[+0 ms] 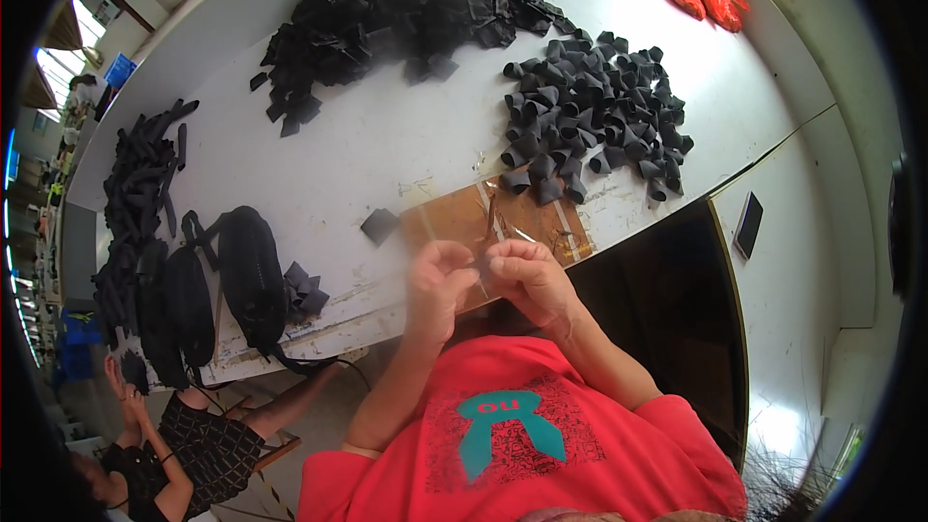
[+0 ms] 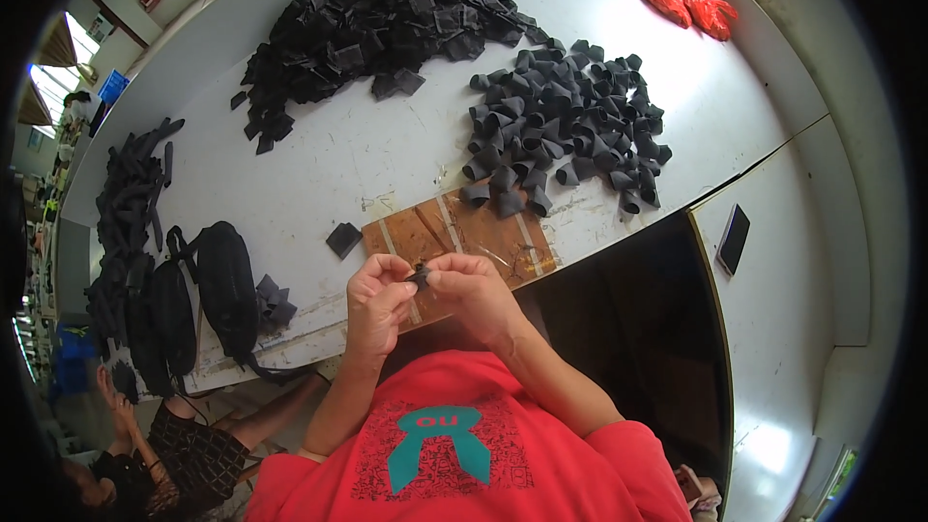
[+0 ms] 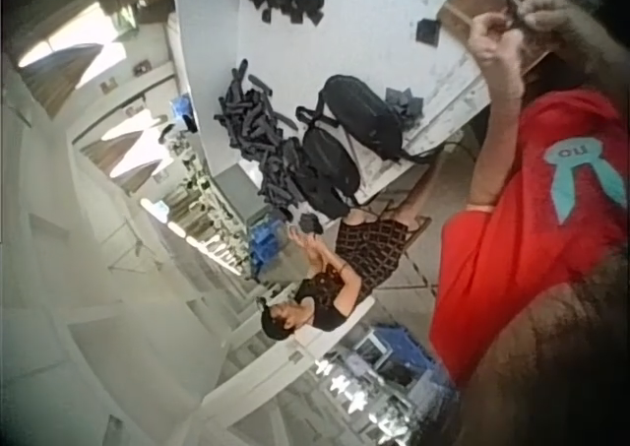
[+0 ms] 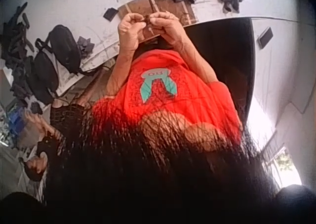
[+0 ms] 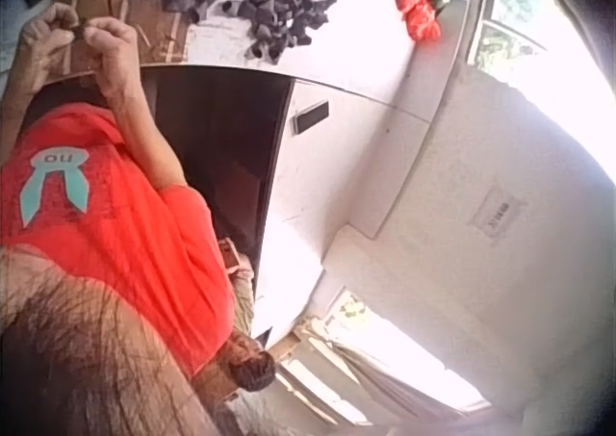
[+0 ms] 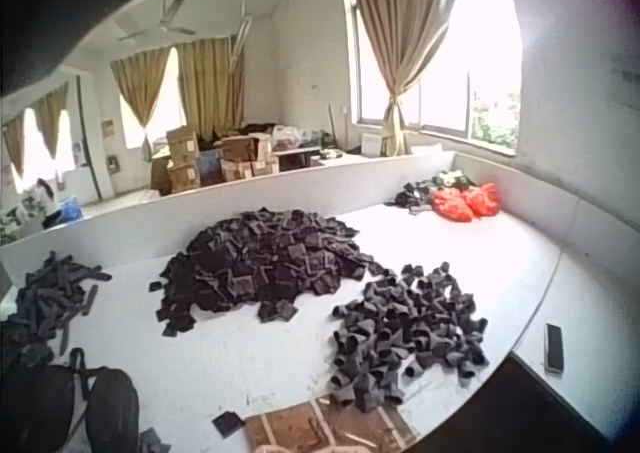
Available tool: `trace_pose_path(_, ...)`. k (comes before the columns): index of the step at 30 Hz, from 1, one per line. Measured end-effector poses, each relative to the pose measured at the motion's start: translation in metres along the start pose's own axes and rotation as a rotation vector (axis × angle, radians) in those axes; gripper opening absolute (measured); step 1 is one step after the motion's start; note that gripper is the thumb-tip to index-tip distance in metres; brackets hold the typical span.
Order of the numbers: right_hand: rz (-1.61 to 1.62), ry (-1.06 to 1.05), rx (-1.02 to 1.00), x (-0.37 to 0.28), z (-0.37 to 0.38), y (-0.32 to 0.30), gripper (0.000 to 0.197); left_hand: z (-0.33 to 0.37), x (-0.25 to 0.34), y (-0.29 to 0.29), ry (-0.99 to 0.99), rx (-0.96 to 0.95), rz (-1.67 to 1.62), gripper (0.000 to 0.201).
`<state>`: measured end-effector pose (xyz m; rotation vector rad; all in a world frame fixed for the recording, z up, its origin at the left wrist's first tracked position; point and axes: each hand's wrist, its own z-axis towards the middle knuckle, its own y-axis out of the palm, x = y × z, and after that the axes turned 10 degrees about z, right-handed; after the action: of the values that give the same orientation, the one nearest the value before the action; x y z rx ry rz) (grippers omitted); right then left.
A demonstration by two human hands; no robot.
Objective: Thread small black fabric or plastic components onto a metal wire using a wooden template fixture on a workbench.
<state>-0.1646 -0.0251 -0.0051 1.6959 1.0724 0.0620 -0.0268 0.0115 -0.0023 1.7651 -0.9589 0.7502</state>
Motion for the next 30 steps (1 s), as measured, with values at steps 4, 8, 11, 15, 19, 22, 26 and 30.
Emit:
trace_pose_path(4,0.215,0.133,-0.173,0.001,-0.003,0.001,0.011,0.000,-0.013,0.008,0.438,0.235,0.592,0.010)
trace_pose_path(8,-0.215,0.060,-0.059,-0.015,-0.003,0.003,0.018,0.006,-0.006,0.013,0.317,0.194,0.389,0.009)
trace_pose_path(11,-0.431,-0.064,-0.211,-0.039,-0.004,0.023,0.024,0.013,0.012,0.002,-0.097,-0.451,-0.709,0.012)
trace_pose_path(15,-0.616,-0.269,-0.281,-0.069,0.008,0.060,0.026,0.016,0.055,0.017,-0.189,-0.519,-0.785,0.014)
trace_pose_path(19,-0.465,-0.148,-0.289,-0.061,0.040,0.023,0.026,0.039,0.035,0.014,-0.053,-0.254,-0.333,0.011)
trace_pose_path(22,-0.457,-0.161,-0.325,-0.056,0.041,0.018,0.027,0.032,0.025,0.016,0.043,-0.152,-0.269,0.009)
trace_pose_path(26,-0.548,-0.156,-0.305,-0.065,0.037,0.027,0.030,0.035,0.029,0.017,0.109,-0.157,-0.225,0.009)
trace_pose_path(30,-0.588,-0.168,-0.321,-0.065,0.034,0.032,0.031,0.039,0.030,0.012,-0.049,-0.256,-0.385,0.010)
